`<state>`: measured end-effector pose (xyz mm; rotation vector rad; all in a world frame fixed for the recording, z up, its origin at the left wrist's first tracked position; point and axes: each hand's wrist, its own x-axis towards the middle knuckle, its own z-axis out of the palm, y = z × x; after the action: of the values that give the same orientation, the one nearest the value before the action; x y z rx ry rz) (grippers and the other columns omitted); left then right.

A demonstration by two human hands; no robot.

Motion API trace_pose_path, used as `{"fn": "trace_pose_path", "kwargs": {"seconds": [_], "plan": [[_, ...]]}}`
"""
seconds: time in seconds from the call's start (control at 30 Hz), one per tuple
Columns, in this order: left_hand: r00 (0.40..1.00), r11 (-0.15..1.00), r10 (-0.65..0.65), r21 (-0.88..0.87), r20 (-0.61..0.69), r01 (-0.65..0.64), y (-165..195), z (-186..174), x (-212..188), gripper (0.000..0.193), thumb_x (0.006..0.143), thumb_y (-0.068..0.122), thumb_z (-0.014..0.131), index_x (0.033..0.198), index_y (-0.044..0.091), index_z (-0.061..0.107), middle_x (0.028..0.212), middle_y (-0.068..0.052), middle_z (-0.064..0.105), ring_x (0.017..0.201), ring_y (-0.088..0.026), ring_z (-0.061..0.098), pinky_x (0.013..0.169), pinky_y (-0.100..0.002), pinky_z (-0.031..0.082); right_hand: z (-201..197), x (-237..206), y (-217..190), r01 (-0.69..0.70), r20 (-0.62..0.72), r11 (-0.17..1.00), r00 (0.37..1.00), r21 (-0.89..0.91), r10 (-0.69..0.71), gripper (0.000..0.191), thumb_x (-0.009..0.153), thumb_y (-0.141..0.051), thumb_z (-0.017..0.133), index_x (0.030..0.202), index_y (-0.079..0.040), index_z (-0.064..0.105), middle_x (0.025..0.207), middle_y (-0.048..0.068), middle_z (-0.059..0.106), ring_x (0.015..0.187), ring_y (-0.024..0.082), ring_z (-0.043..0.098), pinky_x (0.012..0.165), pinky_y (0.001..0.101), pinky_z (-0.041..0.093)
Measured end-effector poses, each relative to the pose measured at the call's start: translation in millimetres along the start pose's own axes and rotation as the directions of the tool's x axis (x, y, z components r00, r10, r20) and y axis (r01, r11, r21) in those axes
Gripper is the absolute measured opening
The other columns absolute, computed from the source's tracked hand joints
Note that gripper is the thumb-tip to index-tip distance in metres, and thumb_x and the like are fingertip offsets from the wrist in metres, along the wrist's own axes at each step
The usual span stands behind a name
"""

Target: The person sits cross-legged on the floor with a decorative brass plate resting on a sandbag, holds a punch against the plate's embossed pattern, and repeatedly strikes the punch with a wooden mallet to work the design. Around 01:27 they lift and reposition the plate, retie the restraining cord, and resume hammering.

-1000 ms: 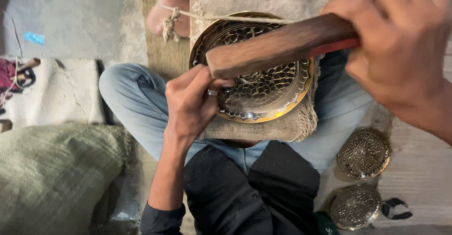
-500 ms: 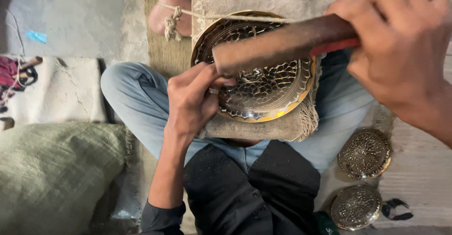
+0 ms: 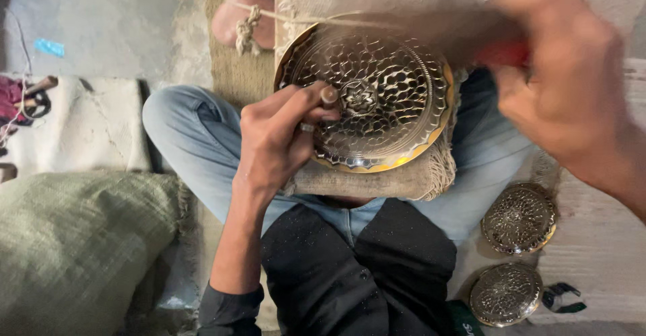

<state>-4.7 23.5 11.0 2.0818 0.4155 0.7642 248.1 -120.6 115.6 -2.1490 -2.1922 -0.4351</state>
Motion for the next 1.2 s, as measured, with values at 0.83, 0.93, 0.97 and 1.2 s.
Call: {"fn": "trace_pose_path", "kwargs": {"seconds": [0.83,0.93,0.97,1.2], "plan": [[0.999,1.000,-0.011,-0.007,0.034,0.011,-2.1,-4.0,-0.3,0.049,0.072,-0.017,0.059,0.117,-0.001,0.068,0.087,-0.011,0.067,0.075,-0.023,0.070,0.068,-0.033,0.055,5.8,-23.5,-6.6,-0.084,-0.017,0.996,0.996,0.002,0.084,0.043,0.072,0.010,0.076,0.112,-0.005,0.069,0.093,0.012,0.061,0.086,0.034,0.063,0.073,0.0454,0.046],[0.998,1.000,0.017,-0.003,0.055,-0.017,-2.6,-4.1,1.8,0.044,0.071,-0.015,0.062,0.111,0.002,0.068,0.086,-0.009,0.068,0.077,-0.023,0.072,0.068,-0.034,0.054,7.4,-26.3,-8.5,-0.103,-0.027,0.993,0.994,0.051,0.105,0.042,0.075,0.009,0.076,0.114,-0.006,0.067,0.094,0.010,0.060,0.086,0.031,0.062,0.073,0.0430,0.046],[0.998,1.000,0.024,-0.020,0.062,-0.022,-3.0,-4.9,2.3,0.047,0.071,-0.015,0.060,0.115,0.001,0.067,0.088,-0.009,0.068,0.078,-0.023,0.072,0.069,-0.034,0.055,8.3,-28.0,-9.2,-0.152,-0.025,0.979,0.987,0.134,0.157,0.040,0.080,0.008,0.074,0.116,-0.005,0.064,0.096,0.010,0.059,0.088,0.030,0.061,0.075,0.0414,0.046],[0.997,0.998,0.020,-0.055,0.076,-0.015,-5.1,-6.8,0.3,0.049,0.074,-0.016,0.058,0.119,0.002,0.065,0.094,-0.011,0.068,0.087,-0.023,0.074,0.074,-0.033,0.057,7.2,-37.1,-12.9,-0.281,0.039,0.895,0.957,0.347,0.286,0.043,0.086,0.007,0.071,0.126,-0.004,0.057,0.106,0.012,0.058,0.095,0.030,0.062,0.083,0.0392,0.048]]}}
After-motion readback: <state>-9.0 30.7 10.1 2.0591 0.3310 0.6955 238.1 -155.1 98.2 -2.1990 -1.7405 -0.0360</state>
